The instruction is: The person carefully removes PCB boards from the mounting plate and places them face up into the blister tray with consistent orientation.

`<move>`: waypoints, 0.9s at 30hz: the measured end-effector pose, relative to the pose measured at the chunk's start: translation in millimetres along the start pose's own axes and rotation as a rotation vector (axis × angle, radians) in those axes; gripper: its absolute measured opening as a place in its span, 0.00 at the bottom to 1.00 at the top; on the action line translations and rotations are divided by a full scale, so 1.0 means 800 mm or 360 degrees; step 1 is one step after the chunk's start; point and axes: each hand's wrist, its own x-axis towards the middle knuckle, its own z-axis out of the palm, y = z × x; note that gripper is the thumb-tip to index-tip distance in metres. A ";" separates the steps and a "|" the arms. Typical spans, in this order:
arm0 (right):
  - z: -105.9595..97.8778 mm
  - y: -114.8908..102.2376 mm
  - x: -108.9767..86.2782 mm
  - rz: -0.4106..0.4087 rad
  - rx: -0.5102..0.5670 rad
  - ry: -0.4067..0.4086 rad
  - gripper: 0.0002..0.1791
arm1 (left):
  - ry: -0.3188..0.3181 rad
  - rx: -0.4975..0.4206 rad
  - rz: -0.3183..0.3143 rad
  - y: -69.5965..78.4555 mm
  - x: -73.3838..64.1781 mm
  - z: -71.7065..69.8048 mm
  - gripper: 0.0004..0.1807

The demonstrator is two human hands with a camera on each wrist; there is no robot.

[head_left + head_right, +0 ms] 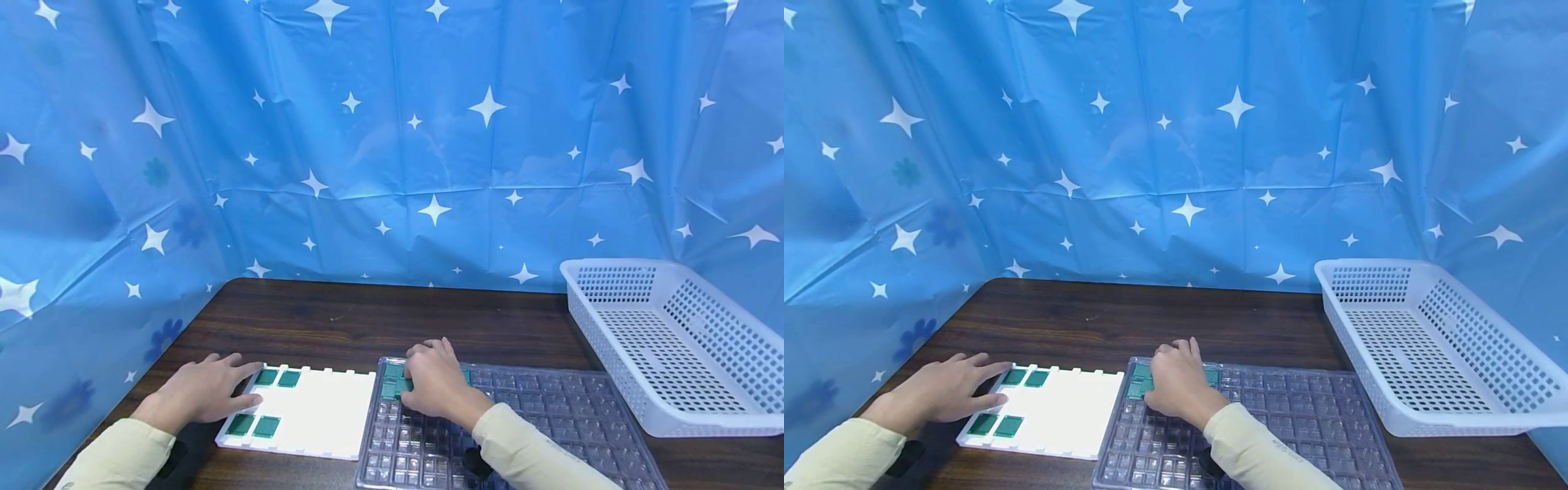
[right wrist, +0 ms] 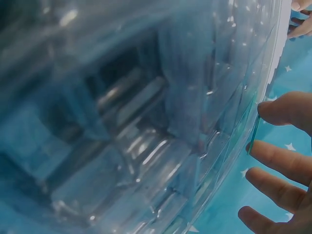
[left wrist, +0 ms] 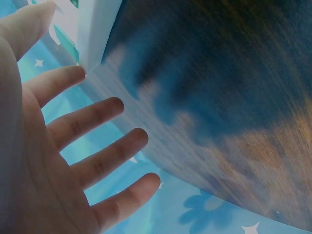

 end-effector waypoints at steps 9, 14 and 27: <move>0.004 0.006 0.000 0.0049 0.0019 -0.0004 0.11 | 0.0007 0.0003 -0.0006 0.001 0.000 0.001 0.41; 0.005 0.007 0.000 0.0054 0.0026 -0.0011 0.08 | 0.0003 0.0000 -0.0004 0.000 0.001 0.000 0.41; 0.002 0.011 -0.004 0.0077 0.0041 -0.0029 0.07 | -0.0004 -0.0010 0.0015 -0.002 0.002 0.002 0.42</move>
